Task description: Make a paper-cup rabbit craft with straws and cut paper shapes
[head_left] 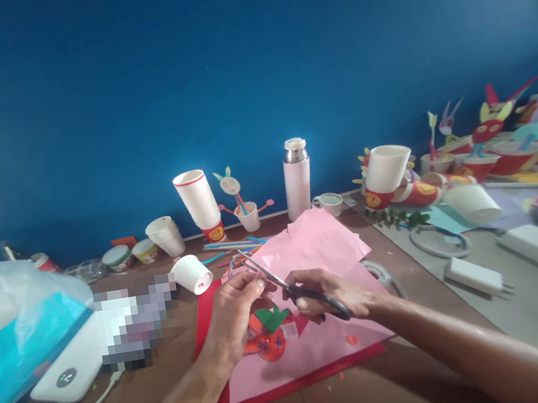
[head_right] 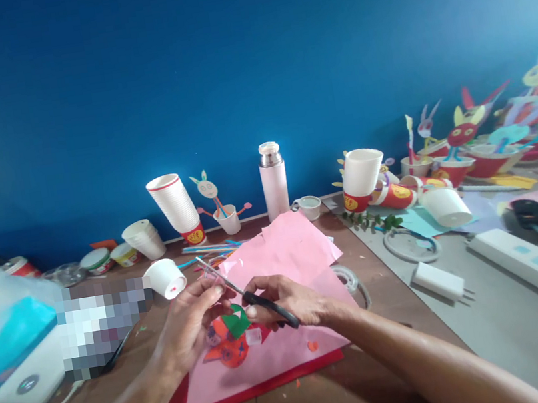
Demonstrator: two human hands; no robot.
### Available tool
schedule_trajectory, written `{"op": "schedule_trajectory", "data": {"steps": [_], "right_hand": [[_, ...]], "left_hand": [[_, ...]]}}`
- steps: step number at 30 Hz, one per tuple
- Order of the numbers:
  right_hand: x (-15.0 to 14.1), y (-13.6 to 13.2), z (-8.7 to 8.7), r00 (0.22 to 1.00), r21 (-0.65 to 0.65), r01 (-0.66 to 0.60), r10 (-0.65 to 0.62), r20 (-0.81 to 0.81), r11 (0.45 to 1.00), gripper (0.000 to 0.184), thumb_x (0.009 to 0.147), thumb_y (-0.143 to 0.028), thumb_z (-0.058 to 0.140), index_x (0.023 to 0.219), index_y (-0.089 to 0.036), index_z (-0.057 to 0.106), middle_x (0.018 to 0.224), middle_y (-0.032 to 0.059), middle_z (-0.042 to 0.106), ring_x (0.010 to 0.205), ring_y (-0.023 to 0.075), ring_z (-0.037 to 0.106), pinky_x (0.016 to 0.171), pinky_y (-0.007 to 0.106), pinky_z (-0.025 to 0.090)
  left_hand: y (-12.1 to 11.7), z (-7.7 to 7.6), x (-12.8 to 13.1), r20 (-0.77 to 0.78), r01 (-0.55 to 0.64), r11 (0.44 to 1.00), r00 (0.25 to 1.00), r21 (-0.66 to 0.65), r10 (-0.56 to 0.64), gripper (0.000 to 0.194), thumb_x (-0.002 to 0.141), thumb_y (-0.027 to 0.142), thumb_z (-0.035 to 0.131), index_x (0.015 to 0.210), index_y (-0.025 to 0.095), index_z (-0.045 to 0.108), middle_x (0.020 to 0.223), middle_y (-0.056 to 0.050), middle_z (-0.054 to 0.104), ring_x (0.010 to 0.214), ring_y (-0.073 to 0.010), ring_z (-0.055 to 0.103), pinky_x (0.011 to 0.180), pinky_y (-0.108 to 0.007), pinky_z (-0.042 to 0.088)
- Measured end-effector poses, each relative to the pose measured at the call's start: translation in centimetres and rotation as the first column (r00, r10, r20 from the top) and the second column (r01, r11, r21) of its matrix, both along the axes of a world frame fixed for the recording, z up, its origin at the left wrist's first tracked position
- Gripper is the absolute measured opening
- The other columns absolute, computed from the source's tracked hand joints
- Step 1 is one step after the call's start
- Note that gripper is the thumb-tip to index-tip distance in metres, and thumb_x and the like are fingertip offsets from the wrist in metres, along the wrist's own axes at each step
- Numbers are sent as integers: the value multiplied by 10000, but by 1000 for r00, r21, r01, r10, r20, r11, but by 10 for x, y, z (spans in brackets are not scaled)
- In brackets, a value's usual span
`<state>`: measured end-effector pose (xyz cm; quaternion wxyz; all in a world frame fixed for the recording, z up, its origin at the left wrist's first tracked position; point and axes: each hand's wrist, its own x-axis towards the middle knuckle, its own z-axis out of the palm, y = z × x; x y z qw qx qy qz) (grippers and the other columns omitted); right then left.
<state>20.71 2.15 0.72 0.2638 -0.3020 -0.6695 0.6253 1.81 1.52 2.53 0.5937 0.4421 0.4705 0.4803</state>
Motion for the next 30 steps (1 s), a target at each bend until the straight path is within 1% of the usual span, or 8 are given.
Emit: {"op": "schedule_trajectory", "data": {"steps": [4, 7, 11, 17, 23, 27, 30], "right_hand": [[1, 0, 3, 1000, 8, 2, -3, 25, 1000, 384, 737, -478, 561, 923, -147, 500, 576, -34, 488, 491, 78, 459, 456, 192, 345], [2, 0, 7, 1000, -7, -7, 7, 25, 1000, 372, 736, -473, 565, 906, -149, 500, 564, -43, 476, 486, 73, 452, 462, 194, 355], [4, 1, 10, 999, -53, -43, 43, -3, 998, 387, 717, -469, 589, 897, -140, 492, 523, -63, 434, 462, 66, 429, 461, 197, 366], [6, 3, 10, 998, -44, -54, 54, 8, 998, 383, 722, -473, 582, 891, -140, 495, 516, -61, 436, 446, 60, 420, 438, 184, 347], [9, 4, 10, 996, -29, -63, 64, 68, 998, 365, 710, -440, 608, 901, -145, 509, 517, -60, 447, 441, 60, 437, 422, 173, 357], [12, 7, 11, 993, -51, -69, 74, 92, 996, 360, 698, -418, 628, 901, -141, 522, 515, -57, 455, 438, 56, 441, 411, 166, 363], [14, 8, 13, 990, -63, -68, 75, 117, 996, 357, 693, -406, 636, 904, -139, 528, 521, -47, 484, 437, 58, 454, 390, 152, 350]], "left_hand": [[1, 2, -1, 19, 29, 999, 999, -15, -29, 56, 635, 203, 626, 641, 148, 637, 632, -14, 649, 518, -98, 552, 549, -224, 455], [3, 3, -4, 21, 68, 998, 997, -18, -68, 54, 659, 198, 614, 658, 150, 639, 630, -14, 652, 535, -96, 557, 560, -213, 447], [4, 2, -8, -24, 117, 993, 993, -14, -117, 75, 686, 201, 597, 650, 142, 628, 592, -19, 641, 518, -85, 538, 539, -192, 419], [5, 5, -11, -71, 162, 987, 984, -19, -163, 92, 696, 215, 595, 640, 144, 610, 586, -18, 638, 509, -84, 532, 523, -189, 399], [7, 9, -14, -76, 200, 977, 976, -69, -205, 83, 689, 217, 599, 662, 140, 616, 553, -10, 626, 488, -88, 534, 490, -189, 379], [8, 10, -16, -63, 241, 964, 966, -115, -249, 77, 690, 208, 598, 677, 136, 619, 540, -4, 619, 487, -86, 538, 491, -186, 381], [7, 10, -15, -53, 250, 959, 964, -133, -259, 79, 685, 204, 602, 674, 128, 618, 533, -1, 615, 475, -79, 533, 485, -180, 381]]}}
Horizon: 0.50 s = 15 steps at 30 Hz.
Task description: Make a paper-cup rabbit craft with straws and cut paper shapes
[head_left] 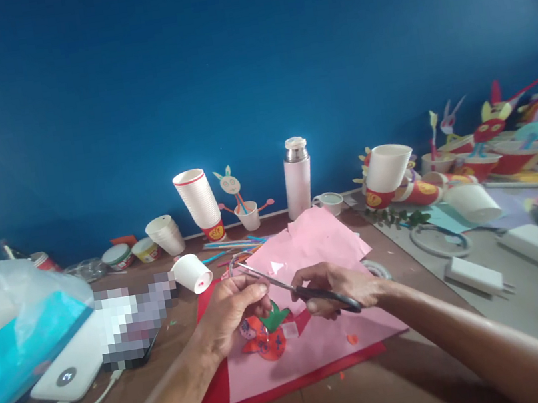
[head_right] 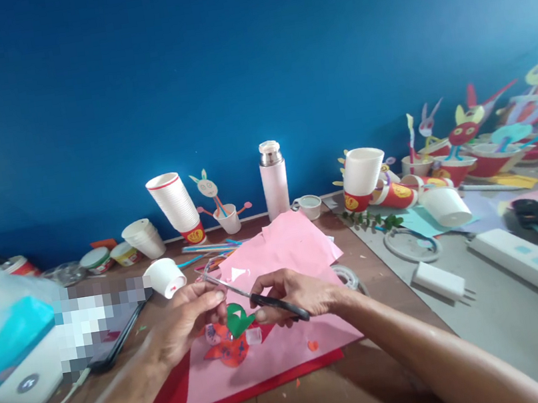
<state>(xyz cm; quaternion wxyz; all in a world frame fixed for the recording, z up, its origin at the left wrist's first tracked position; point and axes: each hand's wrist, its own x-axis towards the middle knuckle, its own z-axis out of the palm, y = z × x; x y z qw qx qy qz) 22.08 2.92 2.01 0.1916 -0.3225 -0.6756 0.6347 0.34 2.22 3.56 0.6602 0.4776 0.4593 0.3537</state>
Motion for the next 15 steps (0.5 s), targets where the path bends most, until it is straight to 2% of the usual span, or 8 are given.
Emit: {"op": "schedule_trajectory", "data": {"steps": [5, 11, 15], "right_hand": [[4, 1, 3, 999, 1, -6, 6, 42, 1000, 360, 682, -393, 649, 912, -138, 539, 509, -51, 494, 422, 46, 440, 397, 151, 371], [11, 4, 6, 991, 28, -49, 45, 128, 998, 378, 677, -410, 648, 930, -148, 546, 559, -35, 527, 423, 43, 441, 405, 161, 383], [16, 5, 12, 983, 62, -73, 61, 176, 995, 382, 669, -407, 651, 923, -139, 552, 567, -33, 528, 434, 46, 450, 410, 157, 372]], "left_hand": [[-2, 0, 4, 1, -38, 997, 999, -73, 38, 75, 662, 205, 618, 668, 131, 606, 508, 8, 604, 447, -77, 521, 475, -188, 394], [-4, -3, 4, -10, -30, 995, 1000, -99, 29, 119, 654, 234, 619, 714, 131, 610, 511, 3, 605, 448, -79, 517, 420, -172, 357], [-4, -3, 5, 9, 5, 995, 1000, -103, -5, 103, 644, 223, 622, 644, 122, 603, 495, -7, 599, 428, -81, 506, 399, -176, 357]]}}
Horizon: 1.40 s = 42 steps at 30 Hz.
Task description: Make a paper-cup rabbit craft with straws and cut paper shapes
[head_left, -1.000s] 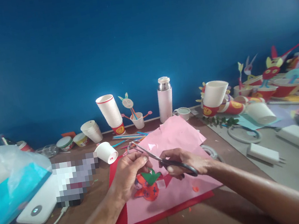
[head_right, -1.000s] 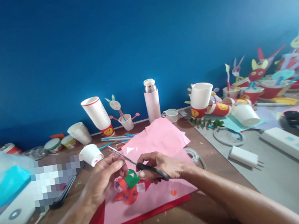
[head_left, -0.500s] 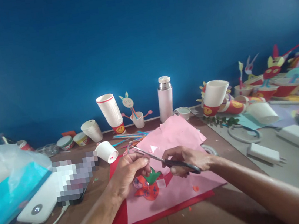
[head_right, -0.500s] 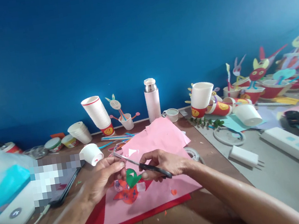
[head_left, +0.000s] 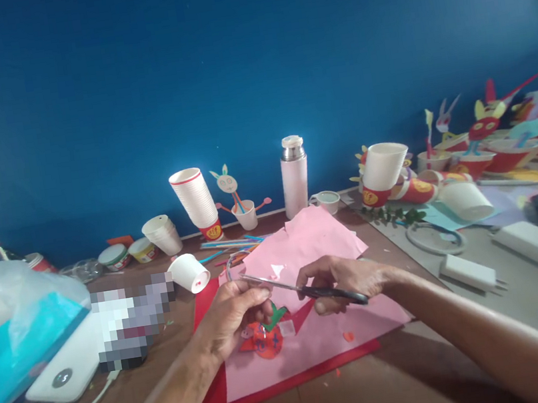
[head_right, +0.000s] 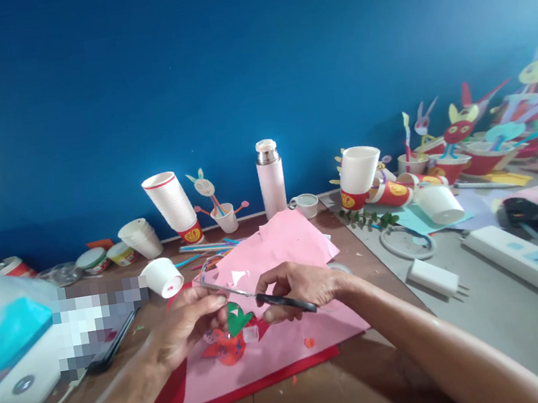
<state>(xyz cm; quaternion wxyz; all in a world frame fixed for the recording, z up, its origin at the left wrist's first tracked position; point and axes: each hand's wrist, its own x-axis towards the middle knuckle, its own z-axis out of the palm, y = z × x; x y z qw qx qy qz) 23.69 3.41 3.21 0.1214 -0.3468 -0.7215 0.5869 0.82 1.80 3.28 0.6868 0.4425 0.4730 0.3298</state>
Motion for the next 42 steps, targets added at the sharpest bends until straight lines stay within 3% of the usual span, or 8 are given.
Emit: {"op": "schedule_trajectory", "data": {"steps": [6, 36, 39, 42], "right_hand": [[5, 2, 2, 998, 15, -40, 39, 55, 999, 378, 666, -384, 656, 937, -143, 552, 557, -36, 520, 438, 54, 455, 382, 148, 359], [14, 6, 6, 987, 0, -85, 84, 139, 996, 396, 613, -339, 704, 925, -145, 558, 535, -40, 518, 410, 52, 454, 335, 125, 343], [16, 8, 5, 990, -13, -81, 82, 116, 997, 405, 611, -354, 703, 923, -140, 557, 522, -50, 495, 403, 51, 440, 347, 140, 348], [19, 11, 2, 999, 6, -51, 51, -11, 999, 412, 647, -398, 668, 932, -130, 540, 554, -49, 482, 409, 44, 417, 376, 159, 355]], "left_hand": [[0, -3, 2, 42, 70, 997, 997, -15, -70, 102, 667, 202, 606, 620, 112, 601, 468, -6, 585, 415, -77, 513, 427, -175, 384], [-4, -5, 5, 33, 124, 991, 992, -44, -122, 104, 676, 185, 610, 604, 112, 623, 471, -11, 583, 425, -66, 503, 444, -176, 364], [-3, -5, 4, 39, 131, 990, 991, -45, -129, 75, 671, 188, 619, 643, 119, 624, 473, -4, 585, 425, -71, 515, 432, -173, 354], [-3, -4, 5, 31, 129, 991, 991, -33, -128, 130, 680, 213, 619, 590, 121, 598, 478, -8, 594, 404, -66, 504, 416, -173, 341]]}}
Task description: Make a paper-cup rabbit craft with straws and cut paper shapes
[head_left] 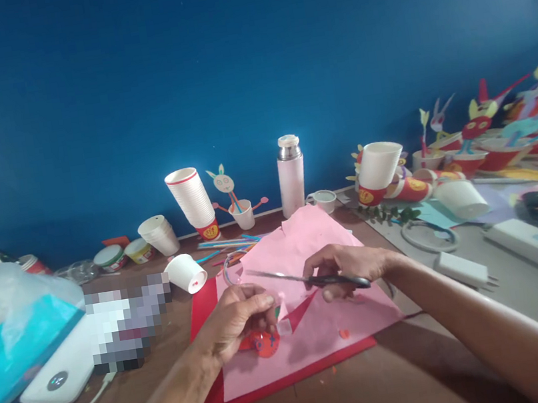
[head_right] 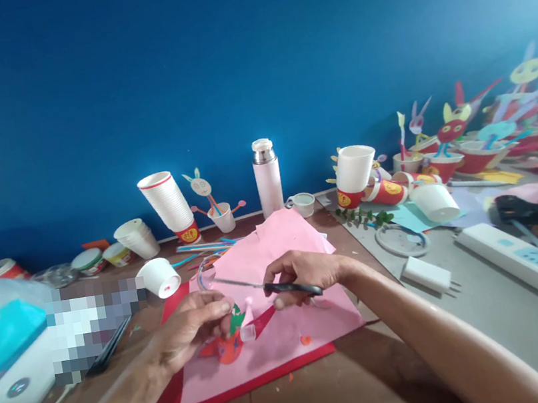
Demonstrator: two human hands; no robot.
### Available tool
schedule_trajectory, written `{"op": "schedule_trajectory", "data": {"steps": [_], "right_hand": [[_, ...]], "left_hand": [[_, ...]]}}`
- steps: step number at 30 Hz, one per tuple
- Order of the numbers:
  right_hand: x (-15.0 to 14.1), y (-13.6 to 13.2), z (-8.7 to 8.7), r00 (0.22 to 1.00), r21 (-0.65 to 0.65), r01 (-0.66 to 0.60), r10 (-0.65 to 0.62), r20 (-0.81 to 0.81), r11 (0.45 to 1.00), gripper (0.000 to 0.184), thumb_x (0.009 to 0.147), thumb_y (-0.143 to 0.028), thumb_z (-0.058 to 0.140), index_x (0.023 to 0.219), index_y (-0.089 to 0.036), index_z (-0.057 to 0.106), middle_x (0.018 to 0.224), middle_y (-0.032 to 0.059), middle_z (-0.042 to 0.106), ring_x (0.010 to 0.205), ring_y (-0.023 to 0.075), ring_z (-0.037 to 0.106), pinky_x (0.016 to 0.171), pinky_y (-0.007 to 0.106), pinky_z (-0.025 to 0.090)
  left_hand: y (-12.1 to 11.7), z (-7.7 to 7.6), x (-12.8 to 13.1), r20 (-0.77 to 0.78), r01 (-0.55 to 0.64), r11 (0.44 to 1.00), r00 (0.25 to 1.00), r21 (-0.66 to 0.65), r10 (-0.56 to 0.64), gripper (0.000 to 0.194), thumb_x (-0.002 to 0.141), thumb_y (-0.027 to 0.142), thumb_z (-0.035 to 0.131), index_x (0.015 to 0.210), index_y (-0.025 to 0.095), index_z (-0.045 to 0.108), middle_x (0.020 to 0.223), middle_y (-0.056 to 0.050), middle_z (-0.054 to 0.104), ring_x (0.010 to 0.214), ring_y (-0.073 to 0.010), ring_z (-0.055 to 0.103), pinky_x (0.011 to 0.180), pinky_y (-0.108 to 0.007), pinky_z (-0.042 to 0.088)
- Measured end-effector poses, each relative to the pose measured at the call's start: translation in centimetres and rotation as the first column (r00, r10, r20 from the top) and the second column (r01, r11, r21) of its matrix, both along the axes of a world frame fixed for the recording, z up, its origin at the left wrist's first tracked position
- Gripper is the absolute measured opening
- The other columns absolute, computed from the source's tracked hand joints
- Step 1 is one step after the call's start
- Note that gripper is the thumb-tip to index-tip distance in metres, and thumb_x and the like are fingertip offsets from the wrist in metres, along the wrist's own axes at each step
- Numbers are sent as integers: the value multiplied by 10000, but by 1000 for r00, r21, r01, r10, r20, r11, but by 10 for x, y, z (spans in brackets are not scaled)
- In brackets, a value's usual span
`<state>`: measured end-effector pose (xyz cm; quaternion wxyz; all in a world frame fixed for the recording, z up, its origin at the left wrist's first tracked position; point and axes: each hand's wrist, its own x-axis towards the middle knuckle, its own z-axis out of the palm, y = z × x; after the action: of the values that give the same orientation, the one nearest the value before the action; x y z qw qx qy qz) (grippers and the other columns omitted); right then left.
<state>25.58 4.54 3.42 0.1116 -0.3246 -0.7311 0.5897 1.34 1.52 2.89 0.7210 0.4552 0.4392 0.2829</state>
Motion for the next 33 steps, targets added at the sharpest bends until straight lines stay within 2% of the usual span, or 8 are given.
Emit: {"op": "schedule_trajectory", "data": {"steps": [4, 6, 10, 14, 17, 25, 29, 33], "right_hand": [[-1, 2, -5, 941, 75, 122, -91, -326, 990, 448, 766, -483, 512, 999, -101, 484, 617, -18, 482, 536, 82, 463, 518, 225, 386], [-6, 1, -7, 903, 68, 177, -135, -407, 982, 444, 800, -470, 469, 1034, -93, 465, 660, 1, 489, 598, 100, 471, 581, 254, 384], [-26, -10, -7, 869, -51, 310, -305, -390, 949, 332, 719, -307, 614, 967, -130, 483, 713, -7, 493, 595, 87, 451, 563, 232, 359], [-46, -22, -5, 841, -163, 341, -378, -387, 926, 312, 645, -230, 658, 887, -145, 481, 722, -17, 509, 620, 86, 466, 570, 218, 362], [-53, -26, -9, 830, -191, 328, -379, -408, 925, 324, 624, -234, 664, 878, -148, 482, 694, -28, 500, 594, 81, 460, 540, 211, 359], [-57, -26, -23, 848, -136, 305, -334, -412, 942, 286, 647, -194, 631, 881, -148, 473, 668, -26, 504, 572, 83, 463, 529, 218, 381], [-56, -27, -14, 822, -121, 381, -396, -410, 917, 265, 666, -219, 621, 878, -162, 474, 683, -31, 490, 583, 84, 464, 536, 213, 377], [-58, -32, -10, 819, -137, 400, -421, -391, 906, 329, 726, -351, 595, 964, -177, 448, 673, -27, 501, 613, 105, 489, 564, 231, 392]], "left_hand": [[-3, 3, 3, -17, -29, 999, 999, 46, 30, 155, 679, 217, 626, 568, 118, 587, 489, -19, 610, 431, -69, 512, 440, -173, 354], [-5, 4, 5, -27, -46, 996, 998, 82, 48, 161, 676, 215, 630, 555, 118, 586, 481, -20, 607, 436, -69, 507, 447, -174, 355], [-10, 7, 9, -71, -75, 991, 994, 107, 83, 159, 654, 227, 653, 553, 123, 586, 464, -17, 603, 409, -67, 483, 443, -185, 351], [-12, 7, 11, -91, -32, 991, 995, 131, 44, 181, 640, 264, 674, 561, 120, 596, 490, -32, 620, 452, -95, 530, 492, -214, 391], [-12, 5, 12, -99, 11, 987, 995, 159, 5, 205, 636, 291, 679, 559, 120, 598, 500, -38, 628, 464, -102, 536, 499, -220, 395], [-12, 1, 12, -139, 28, 981, 990, 194, 0, 213, 650, 300, 667, 564, 126, 580, 499, -37, 619, 455, -103, 522, 491, -222, 392], [-10, 0, 11, -88, -90, 977, 990, 192, 108, 177, 651, 278, 656, 579, 130, 592, 501, -20, 607, 462, -95, 513, 490, -207, 390], [-5, -1, 9, -17, -307, 918, 947, 250, 321, 155, 654, 270, 632, 575, 156, 563, 555, 15, 599, 493, -97, 528, 509, -208, 411]]}}
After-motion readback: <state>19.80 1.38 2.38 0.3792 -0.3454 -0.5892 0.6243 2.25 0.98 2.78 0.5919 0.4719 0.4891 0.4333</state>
